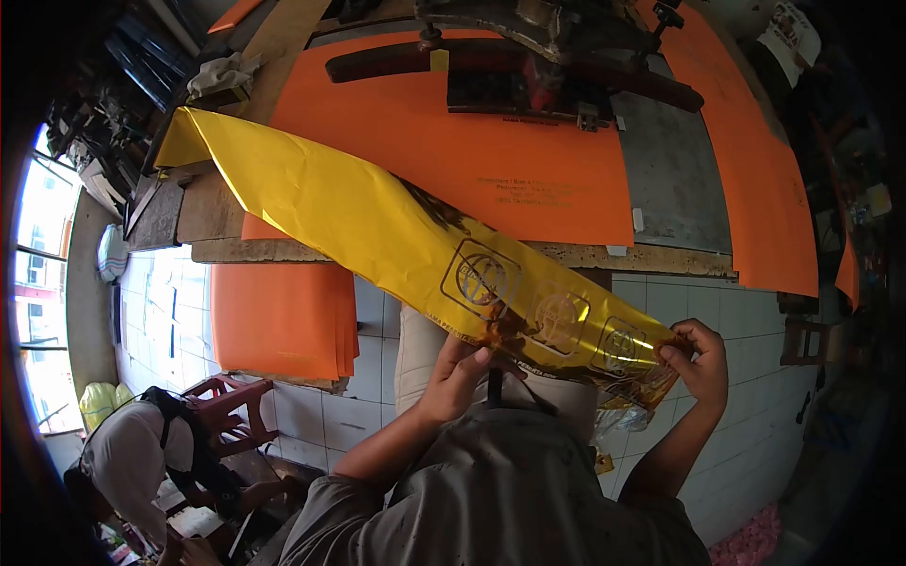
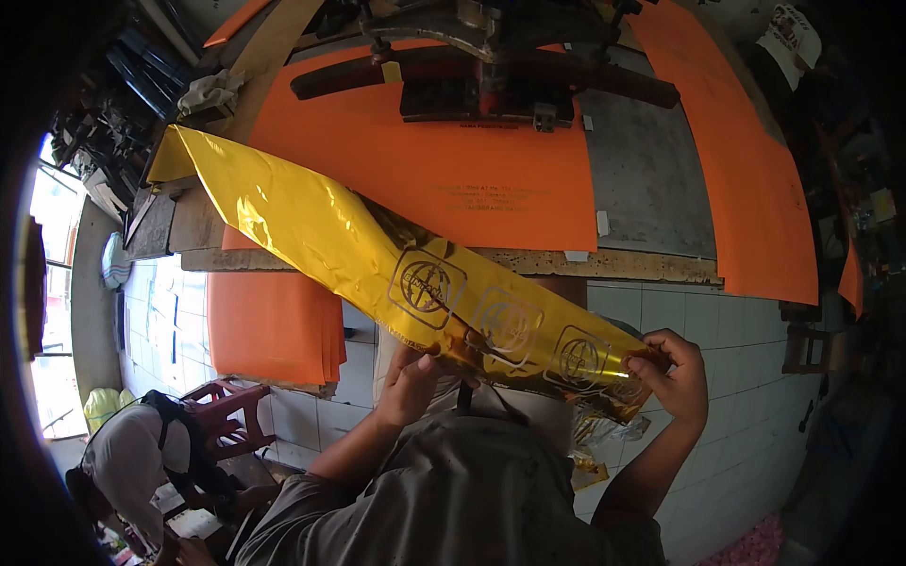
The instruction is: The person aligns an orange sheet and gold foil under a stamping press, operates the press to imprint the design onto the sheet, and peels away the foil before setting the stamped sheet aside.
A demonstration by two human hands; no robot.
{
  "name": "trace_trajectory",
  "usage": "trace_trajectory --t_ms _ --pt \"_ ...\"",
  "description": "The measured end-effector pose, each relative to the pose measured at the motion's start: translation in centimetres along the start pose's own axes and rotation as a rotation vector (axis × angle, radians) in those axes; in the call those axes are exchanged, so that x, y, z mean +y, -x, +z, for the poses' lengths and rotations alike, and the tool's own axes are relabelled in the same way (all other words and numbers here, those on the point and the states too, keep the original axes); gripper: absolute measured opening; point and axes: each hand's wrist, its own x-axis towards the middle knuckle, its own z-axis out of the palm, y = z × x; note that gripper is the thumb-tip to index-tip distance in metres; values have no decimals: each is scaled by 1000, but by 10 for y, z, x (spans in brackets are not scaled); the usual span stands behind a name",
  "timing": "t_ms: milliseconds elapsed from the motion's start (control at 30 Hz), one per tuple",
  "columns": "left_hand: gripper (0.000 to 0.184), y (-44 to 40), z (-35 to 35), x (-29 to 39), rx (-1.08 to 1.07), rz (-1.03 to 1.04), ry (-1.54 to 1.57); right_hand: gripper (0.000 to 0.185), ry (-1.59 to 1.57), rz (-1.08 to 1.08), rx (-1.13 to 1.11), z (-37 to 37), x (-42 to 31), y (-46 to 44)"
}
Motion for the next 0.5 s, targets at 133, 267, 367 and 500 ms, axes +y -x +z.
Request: trace_trajectory --t_ms 133,267,367,500 --pt "49 10 -2 0 71 21 44 23 70 -13 -45 3 6 0" --pt "40 30 -8 13 227 89 -132 25 73 -60 -181 20 8 -3" --pt "41 45 -17 35 269 188 -170 24 107 -170 -231 41 -8 -9" --pt "55 74 -37 70 485 313 -34 21 218 -260 -4 48 -12 -18"
